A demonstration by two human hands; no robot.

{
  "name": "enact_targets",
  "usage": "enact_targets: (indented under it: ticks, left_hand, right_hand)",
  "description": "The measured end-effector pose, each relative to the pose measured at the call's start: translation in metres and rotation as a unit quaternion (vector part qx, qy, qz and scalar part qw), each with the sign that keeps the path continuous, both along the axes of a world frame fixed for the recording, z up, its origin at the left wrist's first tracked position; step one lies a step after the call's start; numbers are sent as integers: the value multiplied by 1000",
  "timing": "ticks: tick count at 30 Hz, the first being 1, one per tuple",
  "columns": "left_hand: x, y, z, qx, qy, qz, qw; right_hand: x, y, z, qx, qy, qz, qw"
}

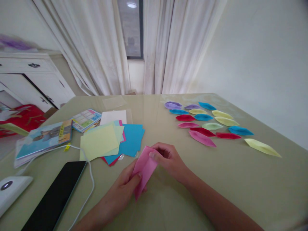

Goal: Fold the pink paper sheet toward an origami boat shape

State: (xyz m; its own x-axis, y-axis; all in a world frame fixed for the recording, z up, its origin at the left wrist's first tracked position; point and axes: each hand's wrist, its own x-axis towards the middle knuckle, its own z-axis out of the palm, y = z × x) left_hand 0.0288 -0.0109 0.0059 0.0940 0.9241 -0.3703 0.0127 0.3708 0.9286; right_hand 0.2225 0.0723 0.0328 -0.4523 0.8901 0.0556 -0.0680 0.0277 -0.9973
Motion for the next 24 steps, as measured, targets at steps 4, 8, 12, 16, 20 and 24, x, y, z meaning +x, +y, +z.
enact_targets:
  ticks: [4,8,12,16,20,24]
  left_hand:
    - [0,-1,3,56,66,45,995]
    - [4,-1,14,136,71,-22,988]
    - [6,-1,9,231,169,-29,958]
    - [6,-4,5,273,216,-38,937]
    - [7,-11,14,204,166,-4,965]
    - [9,-14,22,110,45,-17,993]
  right_hand:
    - [-1,-6,4,0,23,21,1000]
    - [-3,-11,5,10,-5,-2,1000]
    - [-7,-15,6,17,-2,-25,1000]
    - [-8,-18,9,21,12,-36,999]
    - [-4,-17,10,26,75,-1,997]
    - [-3,-14,6,-6,120,15,993]
